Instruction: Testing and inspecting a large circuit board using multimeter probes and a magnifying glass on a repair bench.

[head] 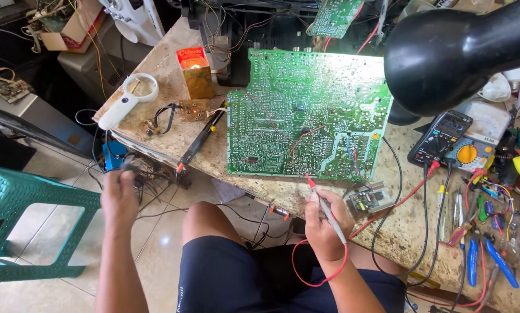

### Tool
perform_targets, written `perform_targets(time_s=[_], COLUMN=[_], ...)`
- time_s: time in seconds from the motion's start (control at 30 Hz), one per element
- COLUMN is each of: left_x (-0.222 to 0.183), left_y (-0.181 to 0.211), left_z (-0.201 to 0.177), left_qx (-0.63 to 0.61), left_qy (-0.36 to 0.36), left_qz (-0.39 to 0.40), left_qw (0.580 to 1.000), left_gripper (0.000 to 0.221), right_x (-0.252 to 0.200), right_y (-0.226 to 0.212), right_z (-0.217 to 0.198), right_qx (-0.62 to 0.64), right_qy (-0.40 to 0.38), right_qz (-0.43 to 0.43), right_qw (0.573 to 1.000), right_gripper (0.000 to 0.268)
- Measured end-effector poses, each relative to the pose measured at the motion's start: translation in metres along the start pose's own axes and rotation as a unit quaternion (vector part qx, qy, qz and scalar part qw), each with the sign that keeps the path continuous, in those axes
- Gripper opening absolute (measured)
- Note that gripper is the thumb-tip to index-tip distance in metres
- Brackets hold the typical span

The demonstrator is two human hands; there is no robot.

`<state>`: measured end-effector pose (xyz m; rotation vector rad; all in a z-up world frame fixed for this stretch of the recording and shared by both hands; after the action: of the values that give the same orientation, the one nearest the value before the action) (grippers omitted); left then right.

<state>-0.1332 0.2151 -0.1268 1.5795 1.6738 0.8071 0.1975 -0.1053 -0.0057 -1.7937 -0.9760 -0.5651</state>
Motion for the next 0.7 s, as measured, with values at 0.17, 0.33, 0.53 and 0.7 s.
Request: perform_targets(time_s=[0.17,0.33,0.53,0.7], left_x=[0.013,0.043,0.117,0.135], left_y=[0.029,0.122,0.130,0.103], left_z=[-0.033,-0.048,-0.005,-0.004], left_qx=[-0.167,0.055,0.206,0.213], left_qy=[0.096,0.165,0.039,0.091], left_qz=[0.059,0.171,0.195,0.252], left_qw=[0.979,0.970,0.958,0.939], left_gripper=[0.018,0.039,0.040,0.031], right_x=[0.001,0.001,0.003,0.004], right_y=[0.000,-0.003,-0.003,-0.003], right_z=[0.000,0.001,-0.001,-0.002], right_qx=[0.006,0.009,0.012,-0.002], right_qy=[-0.010,-0.013,-0.007,-0.012], right_qz=[0.007,0.003,0.008,0.003], right_qw=[1.000,1.000,1.000,1.000], right_gripper=[0.010,0.009,0.010,0.011])
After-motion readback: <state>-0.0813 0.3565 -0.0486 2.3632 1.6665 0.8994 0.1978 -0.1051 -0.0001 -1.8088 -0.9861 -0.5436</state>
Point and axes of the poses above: each hand's wrist, its own x-axis towards the middle knuckle, its own z-axis out of the palm, y = z × x, the point moved 5 cm from there along x, towards the middle knuckle, and after that the axes turned 6 degrees about y, right-handed, at the moved point
